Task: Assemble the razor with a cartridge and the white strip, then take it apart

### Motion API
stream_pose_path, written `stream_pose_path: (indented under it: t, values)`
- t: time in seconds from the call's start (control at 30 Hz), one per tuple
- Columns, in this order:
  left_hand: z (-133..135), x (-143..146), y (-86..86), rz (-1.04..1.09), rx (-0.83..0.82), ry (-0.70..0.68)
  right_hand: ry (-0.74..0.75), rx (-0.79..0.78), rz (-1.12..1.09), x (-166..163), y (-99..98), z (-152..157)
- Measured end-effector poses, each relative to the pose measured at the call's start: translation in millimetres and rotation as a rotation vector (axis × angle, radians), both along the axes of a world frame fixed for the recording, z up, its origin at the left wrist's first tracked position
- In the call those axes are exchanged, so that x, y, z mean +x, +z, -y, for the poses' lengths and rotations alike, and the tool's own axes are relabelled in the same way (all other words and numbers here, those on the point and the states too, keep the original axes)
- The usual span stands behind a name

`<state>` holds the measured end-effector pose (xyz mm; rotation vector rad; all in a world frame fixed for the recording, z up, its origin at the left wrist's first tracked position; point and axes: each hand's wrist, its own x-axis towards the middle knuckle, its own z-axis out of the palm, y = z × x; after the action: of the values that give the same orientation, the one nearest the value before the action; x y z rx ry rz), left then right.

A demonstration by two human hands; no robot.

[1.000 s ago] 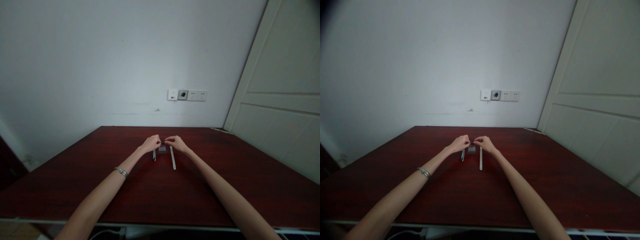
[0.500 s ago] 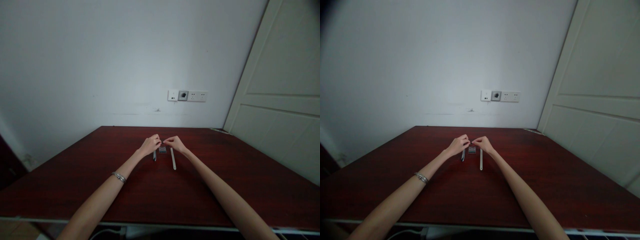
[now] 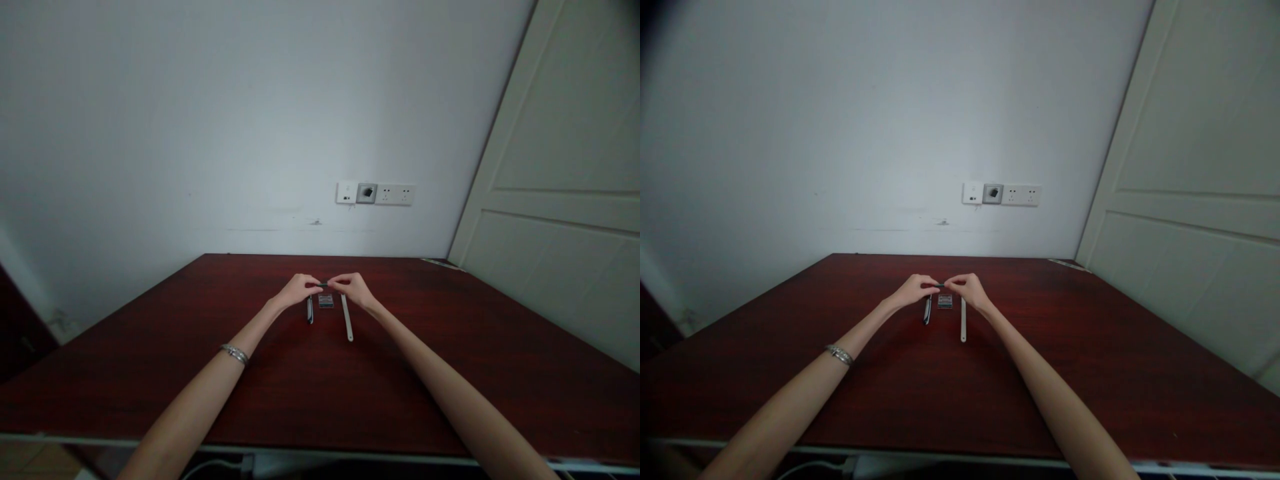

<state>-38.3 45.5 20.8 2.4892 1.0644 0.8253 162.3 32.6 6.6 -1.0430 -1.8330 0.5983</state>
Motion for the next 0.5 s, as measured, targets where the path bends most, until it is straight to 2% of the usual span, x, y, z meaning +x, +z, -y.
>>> stream_pose_path:
  t: [0.2,0.5]
  values:
    - [-5.4,-2.4,-2.8,0.048,-0.057,-0.010,0.016,0.123,0.045,-3.7,0.2,2.9]
    - [-5.4,-3.4,-7.0,-0.053,0.129,-0.005,-0.014,0.301,0.321,-1.6,-2.8,6.8]
